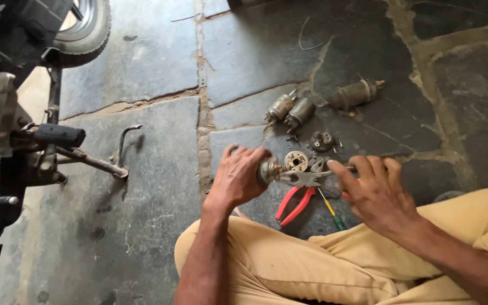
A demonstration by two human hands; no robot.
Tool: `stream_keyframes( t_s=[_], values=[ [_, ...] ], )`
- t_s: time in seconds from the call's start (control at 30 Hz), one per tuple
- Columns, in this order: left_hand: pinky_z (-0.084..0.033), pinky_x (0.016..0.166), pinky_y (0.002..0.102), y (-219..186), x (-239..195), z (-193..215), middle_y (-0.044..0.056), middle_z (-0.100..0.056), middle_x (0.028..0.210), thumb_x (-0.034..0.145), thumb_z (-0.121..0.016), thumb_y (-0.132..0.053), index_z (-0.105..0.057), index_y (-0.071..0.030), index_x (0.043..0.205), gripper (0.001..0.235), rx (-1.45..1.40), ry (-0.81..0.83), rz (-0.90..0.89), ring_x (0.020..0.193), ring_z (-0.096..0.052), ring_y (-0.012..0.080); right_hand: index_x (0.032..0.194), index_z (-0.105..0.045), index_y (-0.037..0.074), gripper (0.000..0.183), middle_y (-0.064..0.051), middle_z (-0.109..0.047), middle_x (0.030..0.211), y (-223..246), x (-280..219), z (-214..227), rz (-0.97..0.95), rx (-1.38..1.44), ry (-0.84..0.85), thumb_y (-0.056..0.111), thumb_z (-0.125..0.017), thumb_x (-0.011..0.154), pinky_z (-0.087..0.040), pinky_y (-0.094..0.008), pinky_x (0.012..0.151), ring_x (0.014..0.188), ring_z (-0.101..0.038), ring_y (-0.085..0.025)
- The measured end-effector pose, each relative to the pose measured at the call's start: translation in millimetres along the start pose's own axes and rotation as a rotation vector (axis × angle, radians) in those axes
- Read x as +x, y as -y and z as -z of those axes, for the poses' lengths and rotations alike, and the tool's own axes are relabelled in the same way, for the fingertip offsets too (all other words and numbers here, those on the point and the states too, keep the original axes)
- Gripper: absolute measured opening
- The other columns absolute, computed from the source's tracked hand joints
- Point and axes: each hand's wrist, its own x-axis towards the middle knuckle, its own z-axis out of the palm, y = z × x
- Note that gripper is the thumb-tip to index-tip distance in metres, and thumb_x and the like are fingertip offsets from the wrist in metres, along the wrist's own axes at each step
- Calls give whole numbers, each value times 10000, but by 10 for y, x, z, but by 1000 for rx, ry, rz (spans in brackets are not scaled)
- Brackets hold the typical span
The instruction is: The person sits on the floor and disassembles a cylindrical motor component using a screwdriver and pliers. They remove internal parts, manipulate the housing, and place the disassembled pieces on the floor next to other similar components.
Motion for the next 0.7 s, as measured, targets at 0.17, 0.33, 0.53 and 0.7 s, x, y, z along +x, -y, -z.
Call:
stream_keyframes(
  t_s=[0.17, 0.33, 0.53, 0.7],
  values=[
    [-393, 1147, 504, 66, 173, -143, 46, -707, 1130, 764, -728, -3, -627, -130, 1190, 456, 101, -416, -148, 1139, -645, 268, 1498, -578, 259, 464, -103, -543, 861, 11, 12, -35, -593, 1193, 861, 317, -623, 1040, -429, -353, 607, 723, -490, -198],
    [-392, 1200, 497, 42, 233, -257, 57, -659, 1214, 779, -802, -49, -636, -134, 1225, 483, 107, -559, -252, 1214, -621, 255, 1336, -563, 49, 457, -75, -741, 995, -22, -5, 64, -604, 1864, 1042, 334, -551, 979, -598, -327, 628, 851, -767, -162],
    [-388, 1245, 518, 28, 251, -279, 60, -634, 1256, 829, -837, -103, -655, -154, 1244, 455, 134, -608, -285, 1275, -620, 266, 1448, -499, 93, 535, -102, -724, 1041, -89, 55, 273, -599, 2061, 1136, 351, -527, 981, -598, -318, 622, 878, -777, -200],
    [-380, 1233, 543, 44, 215, -292, 90, -628, 1263, 843, -838, -142, -651, -155, 1239, 438, 116, -658, -319, 1278, -617, 295, 1459, -479, 39, 548, -119, -700, 1065, -133, 37, 283, -522, 2168, 1133, 357, -504, 1013, -616, -318, 623, 879, -767, -212]
  ],
)
